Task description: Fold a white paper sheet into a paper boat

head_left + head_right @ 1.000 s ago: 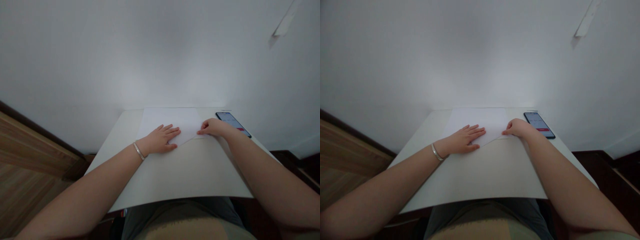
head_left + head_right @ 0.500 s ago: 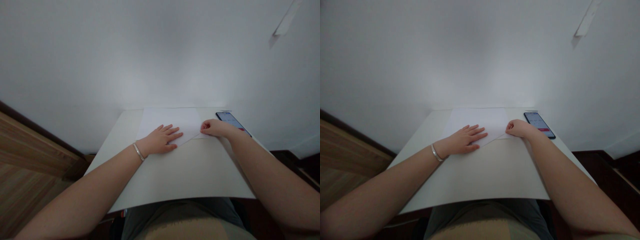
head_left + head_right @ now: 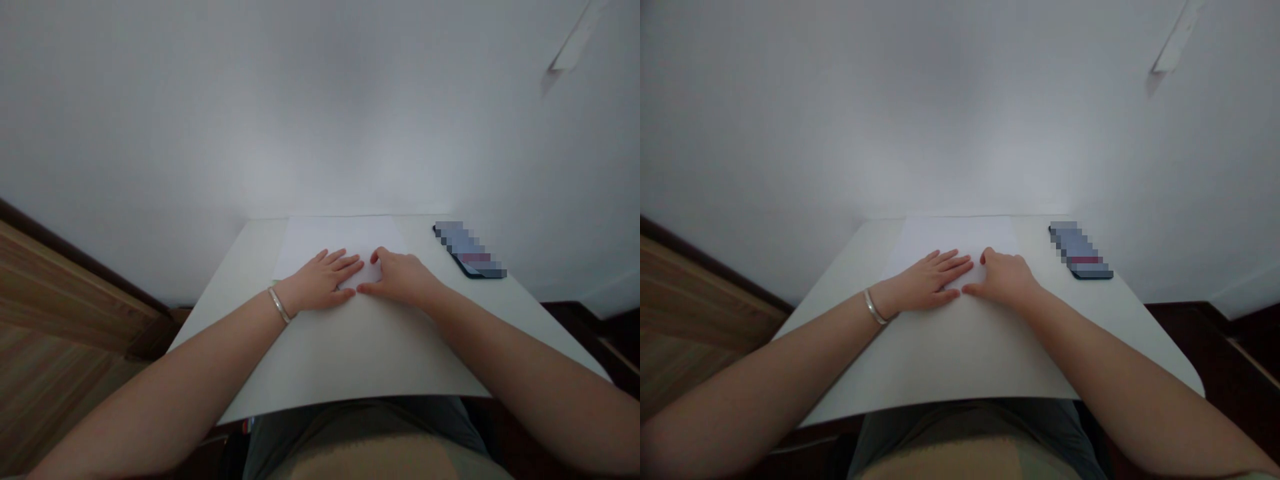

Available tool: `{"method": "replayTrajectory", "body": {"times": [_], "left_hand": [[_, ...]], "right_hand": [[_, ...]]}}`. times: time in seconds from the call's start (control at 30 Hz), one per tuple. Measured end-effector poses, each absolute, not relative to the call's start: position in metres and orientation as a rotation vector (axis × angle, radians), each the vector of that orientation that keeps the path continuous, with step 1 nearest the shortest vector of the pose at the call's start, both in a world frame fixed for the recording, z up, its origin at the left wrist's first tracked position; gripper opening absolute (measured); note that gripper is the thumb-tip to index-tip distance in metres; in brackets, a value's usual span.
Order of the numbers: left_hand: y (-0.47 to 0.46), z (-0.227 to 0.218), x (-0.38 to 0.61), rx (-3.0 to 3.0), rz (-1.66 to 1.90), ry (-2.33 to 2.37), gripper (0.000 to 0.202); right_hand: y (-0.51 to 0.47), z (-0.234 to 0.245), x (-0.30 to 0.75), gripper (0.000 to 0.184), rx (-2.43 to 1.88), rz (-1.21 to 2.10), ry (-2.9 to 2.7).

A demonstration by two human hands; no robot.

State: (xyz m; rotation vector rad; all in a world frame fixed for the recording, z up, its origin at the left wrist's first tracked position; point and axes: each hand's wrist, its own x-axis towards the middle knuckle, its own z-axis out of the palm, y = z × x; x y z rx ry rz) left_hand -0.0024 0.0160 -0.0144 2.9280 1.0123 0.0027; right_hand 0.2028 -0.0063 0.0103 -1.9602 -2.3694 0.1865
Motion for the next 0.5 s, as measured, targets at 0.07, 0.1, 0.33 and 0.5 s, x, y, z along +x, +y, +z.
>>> {"method": "replayTrajectory", "body": {"times": [0.07,0.1,0.33,0.5], "left_hand": [[0.016,-0.015,-0.002,2.923,-0.001,1.013,0.063],[0.016,-0.015,-0.002,2.918,-0.009,1.010,0.064],[0.016,-0.015,-0.007,2.879,-0.066,1.000,0.066],[0.012,-0.017,-0.011,2.905,-0.066,1.057,0.066]], "right_hand": [[-0.005,0.010,0.202,0.069,-1.975,0.202,-2.363],[-0.003,0.010,0.204,0.069,-1.995,0.219,-2.358],[0.025,0.002,0.235,0.057,-2.170,0.333,-2.252],[0.037,0.002,0.253,0.046,-2.159,0.491,-2.227]]}}
